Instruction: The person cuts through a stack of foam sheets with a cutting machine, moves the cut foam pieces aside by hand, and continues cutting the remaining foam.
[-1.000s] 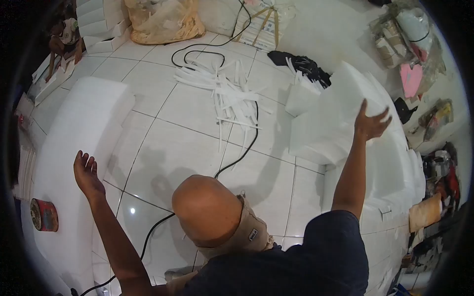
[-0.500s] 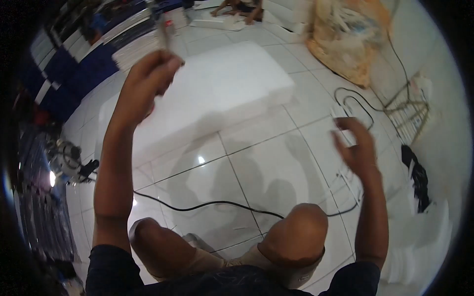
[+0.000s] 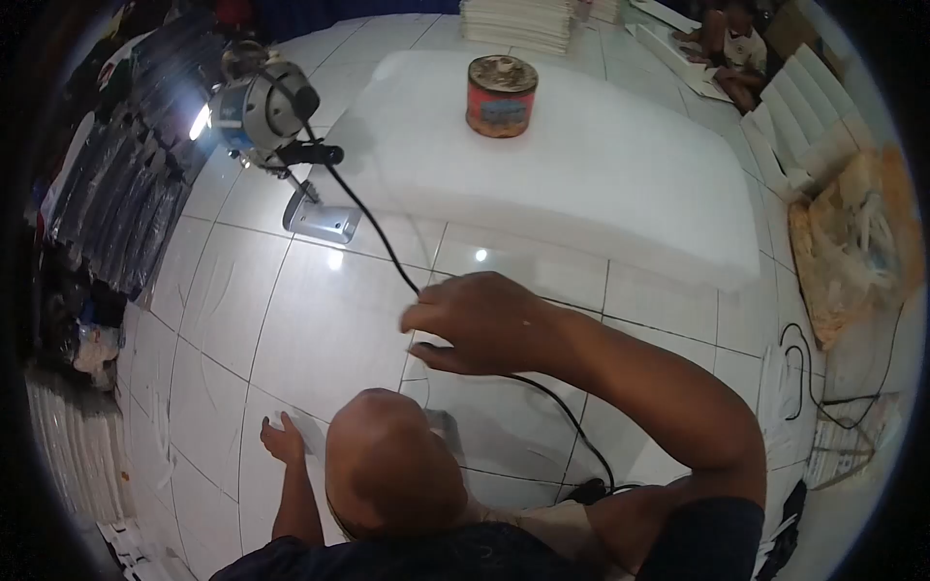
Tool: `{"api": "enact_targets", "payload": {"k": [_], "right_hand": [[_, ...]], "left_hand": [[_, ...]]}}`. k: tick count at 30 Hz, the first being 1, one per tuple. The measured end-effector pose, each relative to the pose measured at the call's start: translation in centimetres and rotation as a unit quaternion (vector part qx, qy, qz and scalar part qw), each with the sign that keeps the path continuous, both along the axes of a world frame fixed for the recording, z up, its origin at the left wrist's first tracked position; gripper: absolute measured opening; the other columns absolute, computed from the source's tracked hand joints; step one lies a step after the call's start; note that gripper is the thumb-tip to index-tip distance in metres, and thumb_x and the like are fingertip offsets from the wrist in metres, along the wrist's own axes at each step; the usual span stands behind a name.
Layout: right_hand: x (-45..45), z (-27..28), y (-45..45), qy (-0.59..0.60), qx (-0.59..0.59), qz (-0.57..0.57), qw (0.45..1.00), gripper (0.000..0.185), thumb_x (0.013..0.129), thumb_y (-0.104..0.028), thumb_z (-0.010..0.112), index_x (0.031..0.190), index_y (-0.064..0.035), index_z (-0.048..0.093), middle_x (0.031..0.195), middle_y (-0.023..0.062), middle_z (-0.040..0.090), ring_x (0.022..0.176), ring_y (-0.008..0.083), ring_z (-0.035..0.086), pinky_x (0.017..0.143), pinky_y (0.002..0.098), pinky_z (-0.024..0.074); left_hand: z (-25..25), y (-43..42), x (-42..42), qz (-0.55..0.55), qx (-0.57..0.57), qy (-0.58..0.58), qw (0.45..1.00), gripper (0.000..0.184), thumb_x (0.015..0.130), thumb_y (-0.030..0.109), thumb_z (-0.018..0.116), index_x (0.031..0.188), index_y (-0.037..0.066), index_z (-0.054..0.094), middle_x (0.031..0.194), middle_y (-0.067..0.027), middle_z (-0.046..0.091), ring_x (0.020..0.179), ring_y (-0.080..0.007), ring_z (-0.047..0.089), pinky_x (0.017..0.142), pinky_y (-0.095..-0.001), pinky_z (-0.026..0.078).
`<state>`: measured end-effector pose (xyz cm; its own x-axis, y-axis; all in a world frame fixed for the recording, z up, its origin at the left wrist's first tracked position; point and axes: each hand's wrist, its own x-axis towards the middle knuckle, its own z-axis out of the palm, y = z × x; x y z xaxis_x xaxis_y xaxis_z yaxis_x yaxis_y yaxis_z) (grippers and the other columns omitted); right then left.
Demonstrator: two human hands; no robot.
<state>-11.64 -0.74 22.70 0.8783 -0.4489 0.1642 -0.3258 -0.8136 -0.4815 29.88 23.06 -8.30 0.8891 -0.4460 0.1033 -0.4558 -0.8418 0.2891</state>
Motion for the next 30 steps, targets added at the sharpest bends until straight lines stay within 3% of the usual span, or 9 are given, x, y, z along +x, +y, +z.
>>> {"api": "enact_targets", "payload": {"k": [5,10,15,17,18,19,20,26,30], "right_hand": [[13.4,-5.2,-4.0,-0.049,0.111,0.009,0.993,0.033,0.088,-0.032,0.063,0.108,-0.0057,0.061,0.103,0.0134,0.063,0.1,0.0305,0.061,0.088,0.0431,0.0482],[23.7,-10.3,-9.4,-0.11,-0.124,-0.119,0.979,0.053,0.082,-0.017,0.063,0.124,0.0089,0.047,0.136,0.0292,0.041,0.128,0.0417,0.041,0.109,0.0446,0.0352],[28.8,-15.7,-17.5,-0.128,-0.163,-0.258,0.944,0.064,0.078,-0.001,0.055,0.138,0.0101,0.035,0.145,0.0311,0.029,0.136,0.044,0.029,0.115,0.0434,0.0252],[28.3,-11.6,-17.1,-0.19,0.024,-0.304,0.933,0.04,0.096,-0.006,0.036,0.134,0.0066,0.04,0.138,0.0252,0.037,0.126,0.0398,0.038,0.109,0.0437,0.0318],[28.3,-12.7,-18.1,-0.074,-0.131,-0.31,0.939,0.045,0.096,-0.004,0.034,0.14,0.0068,0.033,0.144,0.025,0.033,0.128,0.0378,0.038,0.111,0.0396,0.0293],[29.1,-16.5,-20.6,-0.038,-0.257,-0.36,0.896,0.079,0.075,-0.016,0.066,0.142,0.0077,0.032,0.145,0.031,0.029,0.131,0.0403,0.034,0.11,0.0457,0.0306],[28.4,-11.4,-19.2,0.109,-0.168,-0.333,0.921,0.084,0.075,-0.024,0.07,0.144,0.0055,0.03,0.147,0.0315,0.025,0.135,0.0415,0.03,0.111,0.0452,0.0298],[30.0,-11.4,-22.8,0.101,-0.217,-0.348,0.906,0.082,0.079,-0.033,0.07,0.145,-0.0024,0.031,0.145,0.0273,0.032,0.134,0.0409,0.033,0.108,0.0481,0.0337],[32.2,-10.2,-25.9,0.222,-0.082,-0.352,0.906,0.07,0.08,-0.035,0.069,0.137,-0.0059,0.04,0.131,0.0209,0.047,0.123,0.0362,0.048,0.099,0.0469,0.0435]], "left_hand": [[-4.8,-1.8,-0.5,-0.031,0.098,0.001,0.995,0.068,0.094,0.05,0.05,0.14,0.001,0.038,0.141,-0.029,0.035,0.132,-0.0434,0.033,0.11,-0.0514,0.028],[-5.1,-3.5,-0.3,0.057,0.117,-0.071,0.989,0.071,0.095,0.056,0.042,0.144,0.006,0.031,0.145,-0.0261,0.031,0.138,-0.0401,0.024,0.112,-0.0544,0.021],[-4.1,-3.9,-0.1,0.09,0.135,-0.024,0.986,0.07,0.095,0.055,0.042,0.145,0.007,0.03,0.148,-0.0252,0.028,0.14,-0.0396,0.021,0.114,-0.0534,0.019],[-3.9,-3.9,0.0,0.065,0.141,0.0,0.988,0.07,0.095,0.054,0.044,0.145,0.007,0.029,0.15,-0.025,0.026,0.142,-0.0399,0.02,0.115,-0.0531,0.018],[-5.2,-3.6,0.2,0.062,0.129,-0.022,0.989,0.07,0.095,0.053,0.045,0.145,0.007,0.029,0.15,-0.0248,0.025,0.142,-0.04,0.019,0.115,-0.053,0.017],[-6.0,-3.3,0.3,0.059,0.119,-0.046,0.99,0.071,0.094,0.052,0.046,0.146,0.007,0.028,0.151,-0.0246,0.024,0.142,-0.0401,0.018,0.115,-0.053,0.017],[-5.3,-3.5,0.1,0.053,0.094,-0.03,0.994,0.071,0.094,0.048,0.049,0.145,0.005,0.027,0.151,-0.0256,0.022,0.142,-0.0413,0.018,0.115,-0.0535,0.016],[-4.3,-3.4,0.4,0.038,0.075,-0.006,0.996,0.07,0.093,0.041,0.052,0.145,0.002,0.026,0.15,-0.0275,0.02,0.142,-0.0433,0.016,0.115,-0.0562,0.014],[-4.6,-3.5,0.2,0.029,0.069,-0.011,0.997,0.069,0.094,0.04,0.052,0.144,0.002,0.026,0.15,-0.0277,0.02,0.141,-0.043,0.017,0.115,-0.0565,0.014]]}}
